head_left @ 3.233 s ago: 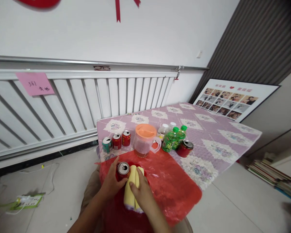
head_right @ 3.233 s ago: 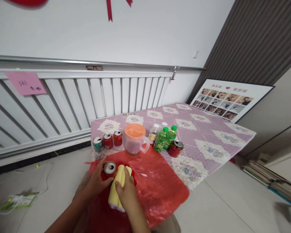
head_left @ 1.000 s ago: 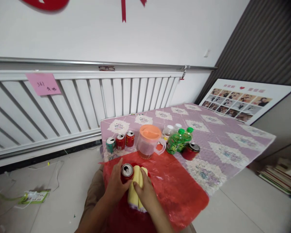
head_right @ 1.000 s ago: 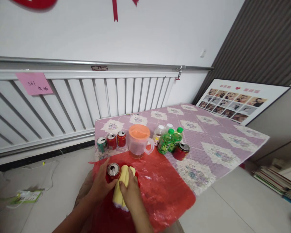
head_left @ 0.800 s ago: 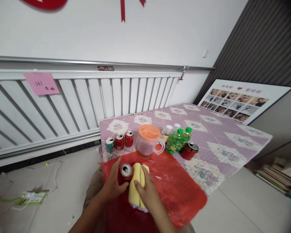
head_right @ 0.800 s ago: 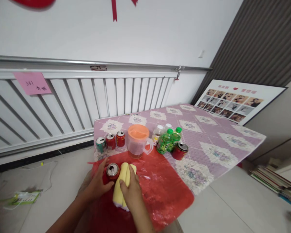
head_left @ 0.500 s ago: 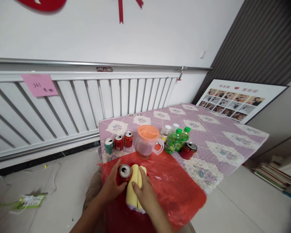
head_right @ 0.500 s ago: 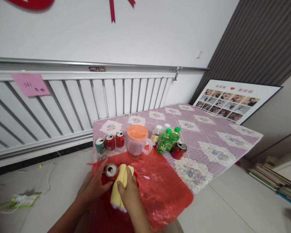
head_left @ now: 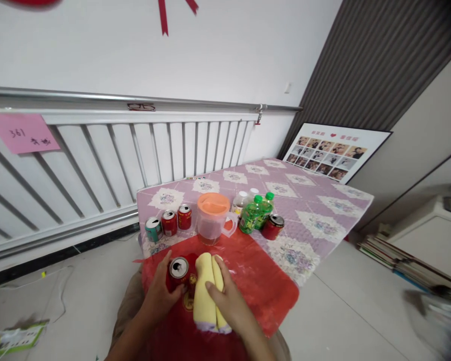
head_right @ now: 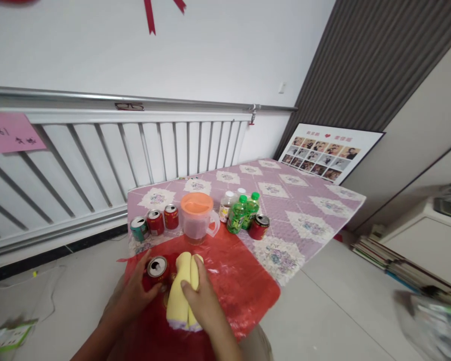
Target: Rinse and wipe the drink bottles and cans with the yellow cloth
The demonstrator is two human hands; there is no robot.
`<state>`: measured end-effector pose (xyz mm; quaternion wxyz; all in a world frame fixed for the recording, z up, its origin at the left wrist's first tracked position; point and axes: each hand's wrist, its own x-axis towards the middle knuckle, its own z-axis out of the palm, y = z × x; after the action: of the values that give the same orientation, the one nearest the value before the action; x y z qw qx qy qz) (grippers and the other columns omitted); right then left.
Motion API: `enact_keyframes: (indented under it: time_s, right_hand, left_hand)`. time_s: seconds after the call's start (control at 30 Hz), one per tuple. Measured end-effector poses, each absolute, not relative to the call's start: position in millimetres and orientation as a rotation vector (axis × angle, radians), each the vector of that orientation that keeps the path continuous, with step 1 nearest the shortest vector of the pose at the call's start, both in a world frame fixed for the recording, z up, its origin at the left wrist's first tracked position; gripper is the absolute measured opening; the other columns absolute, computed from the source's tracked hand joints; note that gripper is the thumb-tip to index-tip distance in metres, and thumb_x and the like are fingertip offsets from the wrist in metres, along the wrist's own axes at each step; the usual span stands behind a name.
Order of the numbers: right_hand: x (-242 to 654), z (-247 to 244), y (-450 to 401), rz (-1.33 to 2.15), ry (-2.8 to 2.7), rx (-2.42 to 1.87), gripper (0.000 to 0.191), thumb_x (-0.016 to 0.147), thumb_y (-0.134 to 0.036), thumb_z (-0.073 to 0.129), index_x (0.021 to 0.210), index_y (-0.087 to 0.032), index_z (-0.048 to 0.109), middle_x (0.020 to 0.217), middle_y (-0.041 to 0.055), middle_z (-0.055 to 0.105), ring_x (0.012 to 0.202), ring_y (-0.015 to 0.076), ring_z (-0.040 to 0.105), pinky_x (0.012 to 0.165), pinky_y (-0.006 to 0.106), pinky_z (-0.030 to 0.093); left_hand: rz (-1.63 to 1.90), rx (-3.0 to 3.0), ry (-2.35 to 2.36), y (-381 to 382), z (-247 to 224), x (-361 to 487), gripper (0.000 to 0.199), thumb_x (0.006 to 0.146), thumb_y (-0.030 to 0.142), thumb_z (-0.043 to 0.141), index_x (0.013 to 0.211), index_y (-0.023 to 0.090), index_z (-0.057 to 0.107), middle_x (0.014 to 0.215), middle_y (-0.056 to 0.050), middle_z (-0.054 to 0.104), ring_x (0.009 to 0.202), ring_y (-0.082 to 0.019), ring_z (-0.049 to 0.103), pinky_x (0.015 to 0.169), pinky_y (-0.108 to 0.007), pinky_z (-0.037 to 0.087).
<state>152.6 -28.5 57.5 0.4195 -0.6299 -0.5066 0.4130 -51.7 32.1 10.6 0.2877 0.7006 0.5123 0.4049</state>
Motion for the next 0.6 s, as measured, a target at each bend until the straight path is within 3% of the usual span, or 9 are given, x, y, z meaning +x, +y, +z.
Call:
enact_keyframes:
  time_s: [0.17,0.37,0.5,0.6]
  right_hand:
    - [206.7,56.1,-30.1,1.042,-1.213,-1.629,0.074,0.085,-0.038,0.052,0.149,-0.019,0.021,0.149,0.0134,0.040,0.121,0.0205,0.056,0.097,0.037,0.047]
    - [266.1,59.6,-16.4,0.509,-1.542,-2.094,0.077,0.085,-0.031,0.049,0.149,-0.006,0.014,0.149,0.0202,0.037,0.131,0.0231,0.046,0.106,0.037,0.037]
    - [282.9,68.0,-15.1,0.382,-1.571,-2.242,0.078,0.083,-0.023,0.052,0.150,-0.009,0.014,0.142,0.0240,0.045,0.120,0.0326,0.055,0.098,0.046,0.041]
    - [282.9,64.8,-21.4,0.311,-1.641,-2.312,0.074,0.081,-0.018,0.054,0.148,-0.012,0.025,0.139,0.0211,0.049,0.119,0.0346,0.053,0.093,0.047,0.043]
  left_hand:
    - [1.044,1.886,1.384,33.6,11.5,-53.1,0.085,0.069,0.021,0.065,0.144,0.024,0.025,0.141,-0.013,0.047,0.130,-0.031,0.047,0.108,-0.052,0.038]
    - [1.004,1.894,1.417,32.8,15.2,-52.1,0.084,0.070,0.023,0.063,0.144,0.021,0.025,0.137,-0.013,0.049,0.126,-0.031,0.050,0.106,-0.052,0.040]
    - [1.033,1.881,1.391,32.9,13.3,-51.3,0.083,0.071,0.024,0.063,0.144,0.020,0.025,0.138,-0.013,0.048,0.127,-0.031,0.049,0.106,-0.051,0.041]
    - [1.030,1.873,1.390,33.4,11.2,-51.5,0.083,0.071,0.026,0.064,0.144,0.021,0.026,0.139,-0.014,0.048,0.127,-0.032,0.050,0.106,-0.052,0.041]
